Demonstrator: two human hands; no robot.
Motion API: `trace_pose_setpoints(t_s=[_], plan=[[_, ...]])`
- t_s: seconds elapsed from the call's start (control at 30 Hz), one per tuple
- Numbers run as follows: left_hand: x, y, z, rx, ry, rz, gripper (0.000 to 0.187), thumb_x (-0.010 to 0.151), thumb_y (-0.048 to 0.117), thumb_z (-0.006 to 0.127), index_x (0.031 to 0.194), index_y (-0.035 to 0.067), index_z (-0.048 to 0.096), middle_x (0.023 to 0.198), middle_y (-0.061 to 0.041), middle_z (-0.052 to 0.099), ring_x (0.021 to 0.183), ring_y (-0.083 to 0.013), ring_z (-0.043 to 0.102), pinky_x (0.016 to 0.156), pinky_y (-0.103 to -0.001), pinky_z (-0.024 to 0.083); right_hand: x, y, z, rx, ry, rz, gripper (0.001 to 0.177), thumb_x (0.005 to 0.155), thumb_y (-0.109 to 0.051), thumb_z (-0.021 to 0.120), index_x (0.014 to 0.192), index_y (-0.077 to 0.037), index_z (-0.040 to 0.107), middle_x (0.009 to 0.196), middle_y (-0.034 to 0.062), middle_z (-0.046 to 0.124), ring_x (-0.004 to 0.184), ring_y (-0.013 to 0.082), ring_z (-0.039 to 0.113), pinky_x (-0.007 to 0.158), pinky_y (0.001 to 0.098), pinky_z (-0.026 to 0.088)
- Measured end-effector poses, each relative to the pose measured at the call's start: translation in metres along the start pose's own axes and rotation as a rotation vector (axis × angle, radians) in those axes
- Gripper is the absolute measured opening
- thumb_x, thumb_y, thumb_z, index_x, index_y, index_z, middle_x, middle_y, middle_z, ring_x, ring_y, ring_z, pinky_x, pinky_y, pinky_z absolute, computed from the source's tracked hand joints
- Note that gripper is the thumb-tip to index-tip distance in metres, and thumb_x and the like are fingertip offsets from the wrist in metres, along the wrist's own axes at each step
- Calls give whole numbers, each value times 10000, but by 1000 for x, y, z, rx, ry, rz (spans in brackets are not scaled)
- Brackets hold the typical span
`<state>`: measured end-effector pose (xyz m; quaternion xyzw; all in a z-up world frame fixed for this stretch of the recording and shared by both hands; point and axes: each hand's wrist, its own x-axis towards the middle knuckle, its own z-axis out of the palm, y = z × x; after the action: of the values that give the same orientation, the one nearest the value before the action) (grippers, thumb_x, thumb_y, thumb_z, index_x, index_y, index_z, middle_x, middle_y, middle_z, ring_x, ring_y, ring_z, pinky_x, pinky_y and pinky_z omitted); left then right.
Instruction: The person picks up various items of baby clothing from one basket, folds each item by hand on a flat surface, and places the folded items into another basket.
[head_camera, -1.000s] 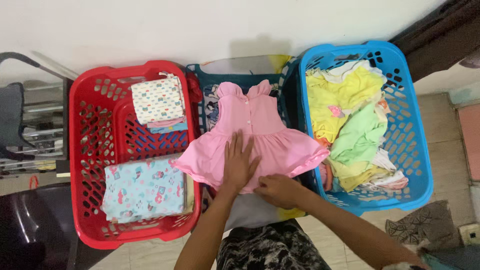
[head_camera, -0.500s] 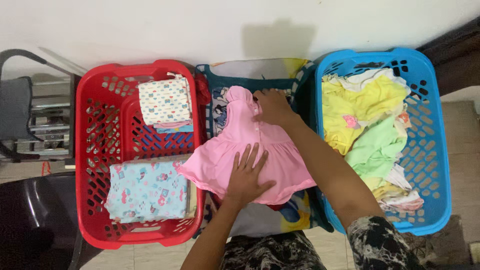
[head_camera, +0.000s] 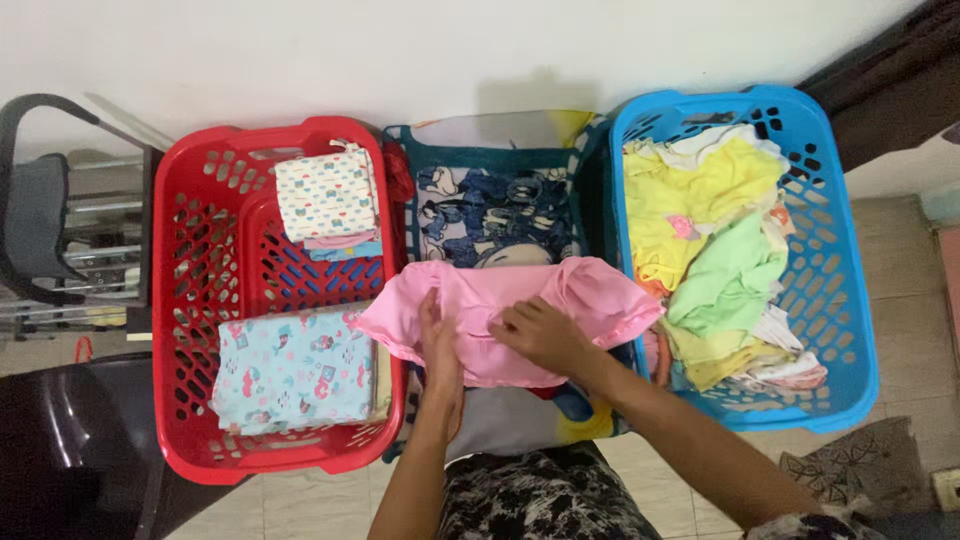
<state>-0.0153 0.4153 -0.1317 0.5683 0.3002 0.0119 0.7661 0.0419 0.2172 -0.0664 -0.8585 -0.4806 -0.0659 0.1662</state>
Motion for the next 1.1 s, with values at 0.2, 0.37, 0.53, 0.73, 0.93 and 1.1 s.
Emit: trace_pose_setpoints(t_s=[0.2,0.37,0.53,0.73,0.93,1.1], plan=[[-27,41,15,243,-79,367,868,803,-95,666,1572,138,336,1642,-84,360,1493,-229,361,1113,-319,390,-29,-18,-9,-65,231,298,301,774,-126,660,1073,-122,695,1066,54,632,1010,271,591,931,432,446],[-35,22,-2,381,-105,265,589,861,-110,645,1410,103,628,1441,-85,606,1285,-219,575,995,-314,473,-56,-24,-4,11,234,344,386,684,-78,692,1067,-117,707,1026,34,626,957,260,592,873,414,436],[-38,5,-10,512,-113,254,622,817,-64,665,1407,115,580,1305,-87,602,1168,-214,590,894,-304,504,-69,-30,1,46,242,324,417,646,-49,696,1056,-124,713,1041,27,631,1004,245,605,877,406,437],[-47,20,-9,715,-118,617,574,802,0,679,1368,42,590,1292,-194,597,1226,-374,577,1064,-426,463,-52,-48,-8,169,278,414,402,654,-154,736,1050,-87,721,1087,81,653,1011,293,602,834,447,428],[-81,74,-11,907,50,681,544,869,89,723,1388,34,570,1392,-239,550,1312,-424,512,1092,-478,435,15,-56,5,125,342,450,513,977,-214,642,1460,-61,561,1519,198,515,1380,369,502,1119,508,397],[-47,91,-36,916,427,766,598,794,88,806,1332,-29,574,1381,-314,488,1275,-474,461,1044,-511,399,44,-61,40,76,155,522,703,928,-360,648,1540,-86,437,1598,219,362,1488,398,315,1175,582,255]])
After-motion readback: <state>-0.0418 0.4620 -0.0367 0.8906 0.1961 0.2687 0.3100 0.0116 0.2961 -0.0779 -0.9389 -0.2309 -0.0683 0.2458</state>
